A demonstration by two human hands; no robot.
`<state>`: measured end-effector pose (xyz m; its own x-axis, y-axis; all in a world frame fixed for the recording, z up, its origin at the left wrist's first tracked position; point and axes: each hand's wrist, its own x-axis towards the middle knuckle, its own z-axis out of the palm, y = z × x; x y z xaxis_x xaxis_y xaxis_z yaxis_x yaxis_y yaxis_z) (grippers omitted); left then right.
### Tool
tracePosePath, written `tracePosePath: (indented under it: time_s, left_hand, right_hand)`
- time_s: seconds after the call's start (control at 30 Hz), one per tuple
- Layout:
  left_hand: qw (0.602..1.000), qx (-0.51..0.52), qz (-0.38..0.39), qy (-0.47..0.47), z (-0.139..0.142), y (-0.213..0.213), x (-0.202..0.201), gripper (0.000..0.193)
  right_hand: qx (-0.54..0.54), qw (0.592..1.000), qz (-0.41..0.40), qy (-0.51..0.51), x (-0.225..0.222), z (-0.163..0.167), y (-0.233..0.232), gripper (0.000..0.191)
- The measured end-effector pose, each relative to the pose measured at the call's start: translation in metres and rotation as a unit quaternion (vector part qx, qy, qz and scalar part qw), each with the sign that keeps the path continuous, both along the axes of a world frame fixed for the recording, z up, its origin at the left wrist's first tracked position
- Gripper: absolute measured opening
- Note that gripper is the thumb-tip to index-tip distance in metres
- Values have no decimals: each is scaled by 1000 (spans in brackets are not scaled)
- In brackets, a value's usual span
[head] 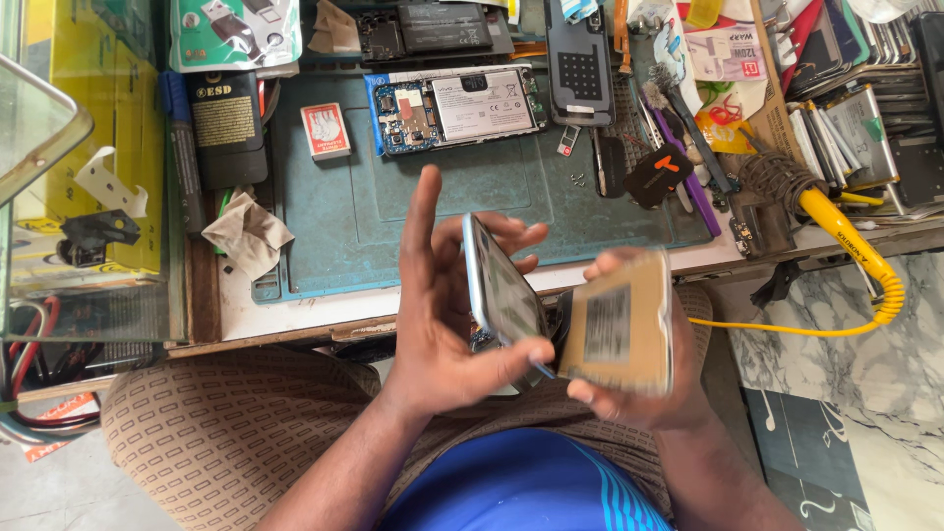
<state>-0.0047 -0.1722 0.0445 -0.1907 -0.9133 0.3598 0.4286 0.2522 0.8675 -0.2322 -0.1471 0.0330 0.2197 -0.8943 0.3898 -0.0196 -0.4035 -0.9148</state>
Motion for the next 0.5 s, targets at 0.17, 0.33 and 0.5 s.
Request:
tracePosePath:
  time_s: [0.17, 0.33, 0.5]
  left_hand:
    - [999, -45, -19, 8, 3, 6, 2, 129]
    - [998, -57, -17, -5, 7, 6, 6, 128]
    - [998, -50, -25, 0, 11, 5, 6, 129]
  right_hand:
    - [-114, 990, -26, 83, 1, 4, 2, 93]
    - [-83, 996, 8, 28, 6, 9, 4, 88]
    - [-82, 996, 0, 40, 12, 20, 7, 83]
